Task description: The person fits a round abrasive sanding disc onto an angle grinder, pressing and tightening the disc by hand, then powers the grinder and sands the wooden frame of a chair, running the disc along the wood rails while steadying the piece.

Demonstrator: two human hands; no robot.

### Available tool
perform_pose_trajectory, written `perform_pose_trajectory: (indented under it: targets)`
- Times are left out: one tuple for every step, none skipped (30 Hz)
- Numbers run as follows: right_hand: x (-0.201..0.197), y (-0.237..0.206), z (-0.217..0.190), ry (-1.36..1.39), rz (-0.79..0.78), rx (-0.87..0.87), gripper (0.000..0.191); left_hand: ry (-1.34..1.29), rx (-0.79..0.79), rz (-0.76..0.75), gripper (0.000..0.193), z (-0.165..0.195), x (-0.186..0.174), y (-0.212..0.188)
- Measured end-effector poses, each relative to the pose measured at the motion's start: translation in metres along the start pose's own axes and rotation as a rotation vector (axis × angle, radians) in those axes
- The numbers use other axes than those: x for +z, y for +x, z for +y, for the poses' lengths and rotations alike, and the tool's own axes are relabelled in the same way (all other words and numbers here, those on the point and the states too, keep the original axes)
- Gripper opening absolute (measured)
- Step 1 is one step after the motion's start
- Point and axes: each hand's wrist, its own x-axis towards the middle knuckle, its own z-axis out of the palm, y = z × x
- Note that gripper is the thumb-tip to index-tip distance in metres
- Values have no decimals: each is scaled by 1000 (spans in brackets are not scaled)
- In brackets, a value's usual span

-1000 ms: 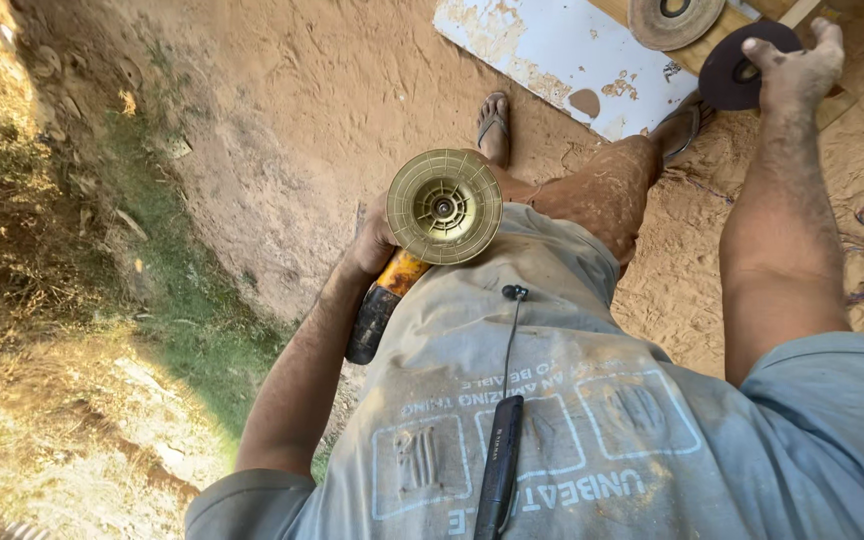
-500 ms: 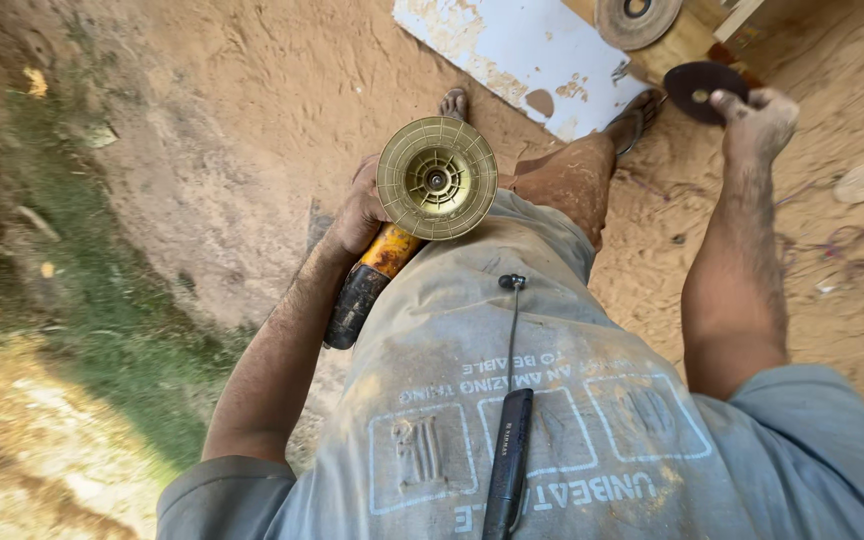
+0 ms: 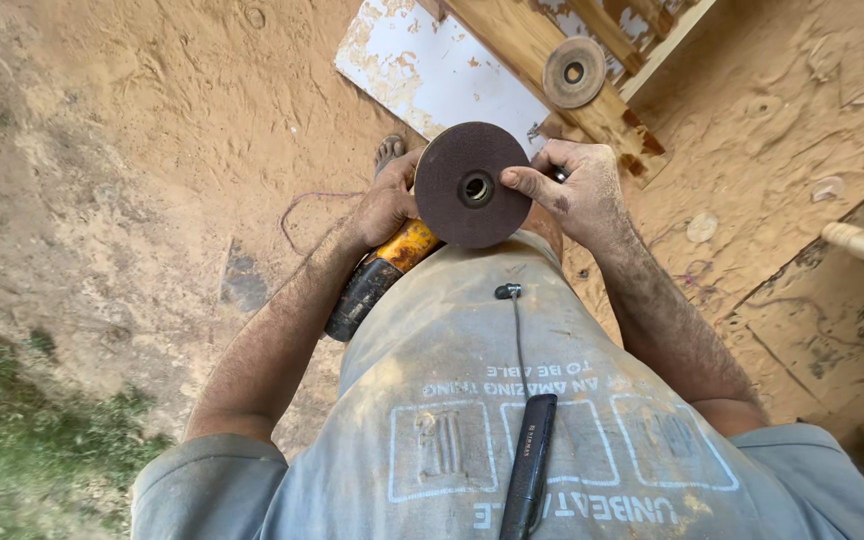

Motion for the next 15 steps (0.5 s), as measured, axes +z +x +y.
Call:
perform_pose_trajectory:
  targets:
    - [1, 0, -5, -25, 14, -28, 41, -75, 34, -9, 84, 2, 1, -3]
    - [2, 1, -7, -46, 23, -55, 41, -51, 20, 5, 82, 2, -2, -3]
    - [3, 0, -7, -63, 31, -77, 42, -28, -2, 19, 81, 2, -3, -5]
    - [3, 0, -4, -69, 31, -77, 43, -3, -29, 27, 80, 2, -6, -6]
    - [4, -1, 0, -77, 38, -78, 43, 3, -14, 25, 81, 1, -7, -6]
    - [5, -1, 6, -85, 49, -81, 43, 11, 2, 21, 81, 0, -10, -5]
    - [5, -1, 12, 44, 86, -24, 39, 17, 16, 18, 81, -1, -10, -5]
    - [6, 0, 18, 175, 122, 34, 35, -12, 16, 15, 82, -2, -10, -4]
    - [6, 0, 23, 307, 156, 90, 32, -40, 17, 14, 82, -3, -11, -3]
    - [5, 0, 26, 404, 174, 71, 24, -66, 19, 15, 83, -4, -11, -3]
    - [3, -1, 27, 502, 190, 50, 23, -67, 36, 17, 84, -4, -12, -3]
    - [0, -3, 26, 600, 206, 30, 29, -68, 52, 18, 85, -4, -12, -3]
    - [-4, -6, 22, 568, 206, 25, 31, -68, 69, 19, 86, -4, -12, -3]
    - [-9, -11, 16, 535, 206, 17, 34, -27, 75, 24, 85, -4, -13, -3]
    - [-12, -16, 7, 502, 206, 13, 36, 13, 80, 29, 84, -3, -13, -4]
